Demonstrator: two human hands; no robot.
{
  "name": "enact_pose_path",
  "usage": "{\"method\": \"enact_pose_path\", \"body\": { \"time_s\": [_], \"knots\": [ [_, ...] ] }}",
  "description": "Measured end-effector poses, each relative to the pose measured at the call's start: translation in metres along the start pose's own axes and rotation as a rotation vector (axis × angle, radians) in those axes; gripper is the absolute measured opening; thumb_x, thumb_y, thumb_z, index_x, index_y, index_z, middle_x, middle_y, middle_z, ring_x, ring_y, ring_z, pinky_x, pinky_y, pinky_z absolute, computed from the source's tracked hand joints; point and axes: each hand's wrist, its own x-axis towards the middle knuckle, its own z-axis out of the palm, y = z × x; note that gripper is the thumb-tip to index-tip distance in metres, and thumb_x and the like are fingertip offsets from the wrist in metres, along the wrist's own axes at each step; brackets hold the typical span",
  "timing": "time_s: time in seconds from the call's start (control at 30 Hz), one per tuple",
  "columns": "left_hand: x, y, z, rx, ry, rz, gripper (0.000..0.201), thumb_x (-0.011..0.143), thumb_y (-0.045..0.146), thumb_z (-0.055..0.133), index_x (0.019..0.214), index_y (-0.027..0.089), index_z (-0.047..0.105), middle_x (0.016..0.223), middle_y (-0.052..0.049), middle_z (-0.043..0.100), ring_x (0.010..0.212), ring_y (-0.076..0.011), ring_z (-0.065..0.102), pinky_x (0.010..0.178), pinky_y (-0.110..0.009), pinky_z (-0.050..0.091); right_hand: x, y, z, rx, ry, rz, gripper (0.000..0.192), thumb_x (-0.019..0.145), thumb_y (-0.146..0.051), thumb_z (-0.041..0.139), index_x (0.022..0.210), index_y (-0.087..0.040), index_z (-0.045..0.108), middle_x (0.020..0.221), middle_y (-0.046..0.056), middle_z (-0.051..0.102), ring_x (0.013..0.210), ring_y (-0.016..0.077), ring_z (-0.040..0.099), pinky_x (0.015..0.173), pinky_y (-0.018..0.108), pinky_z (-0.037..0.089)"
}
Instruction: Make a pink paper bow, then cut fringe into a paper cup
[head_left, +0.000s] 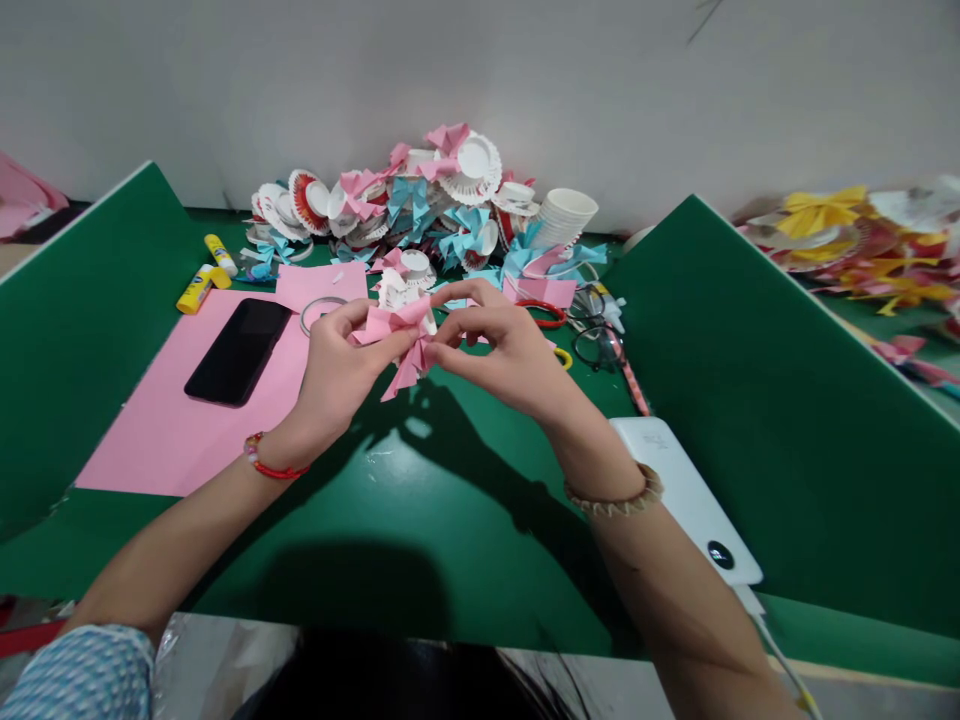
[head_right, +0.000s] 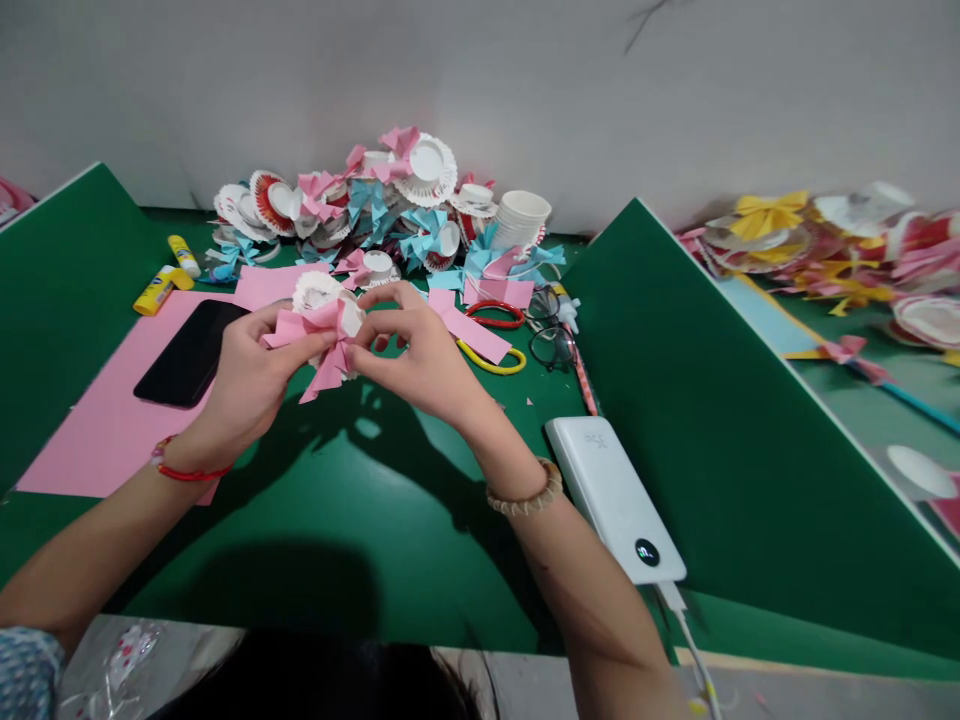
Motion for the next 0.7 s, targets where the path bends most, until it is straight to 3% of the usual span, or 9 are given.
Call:
{"method": "enact_pose_path", "body": {
  "time_s": [0.3,0.5,0.6,0.7],
  "knots": [
    [-0.0013,0.0033,-0.0013,0.017,0.004,-0.007,0.012,0.064,0.023,0.073,0.069,0.015,0.065,0.074,0.001,0.064,0.074,-0.0133,0.056,0.071,-0.024,0.043,-0.0020,-0.0017,0.0000,-0.062,0.095,-0.064,0.017,0.080,-0.024,0.068,0.063,-0.021,0.067,0.107,0.007,0.058,0.097,0.0231,0.057,0.072,0.036,0.050],
    [0.0006,-0.0020,0.0010,-0.046,0.013,-0.032,0.014,0.061,0.020,0.075,0.063,0.015,0.062,0.067,0.002,0.060,0.066,-0.0105,0.053,0.064,-0.023,0.041,-0.0026,-0.0027,0.0036,-0.064,0.114,-0.067,0.019,0.081,-0.025,0.068,0.062,-0.020,0.067,0.104,0.008,0.059,0.098,0.0232,0.057,0.072,0.035,0.051],
    [0.0018,-0.0045,0.0032,-0.212,0.013,-0.126,0.016,0.059,0.017,0.076,0.062,0.015,0.059,0.060,0.004,0.055,0.059,-0.0080,0.050,0.058,-0.022,0.040,-0.0013,-0.0011,0.0045,0.009,0.110,-0.034,0.020,0.083,-0.027,0.066,0.064,-0.020,0.069,0.102,0.008,0.060,0.098,0.0225,0.057,0.070,0.033,0.050],
    [0.0027,-0.0040,0.0039,-0.388,-0.048,-0.321,0.015,0.060,0.017,0.075,0.065,0.014,0.061,0.061,0.003,0.057,0.057,-0.0084,0.052,0.059,-0.023,0.043,0.0000,0.0022,0.0039,0.112,0.029,0.002,0.010,0.079,-0.030,0.071,0.074,-0.021,0.073,0.107,0.007,0.060,0.104,0.0234,0.057,0.070,0.032,0.050]
  ]
}}
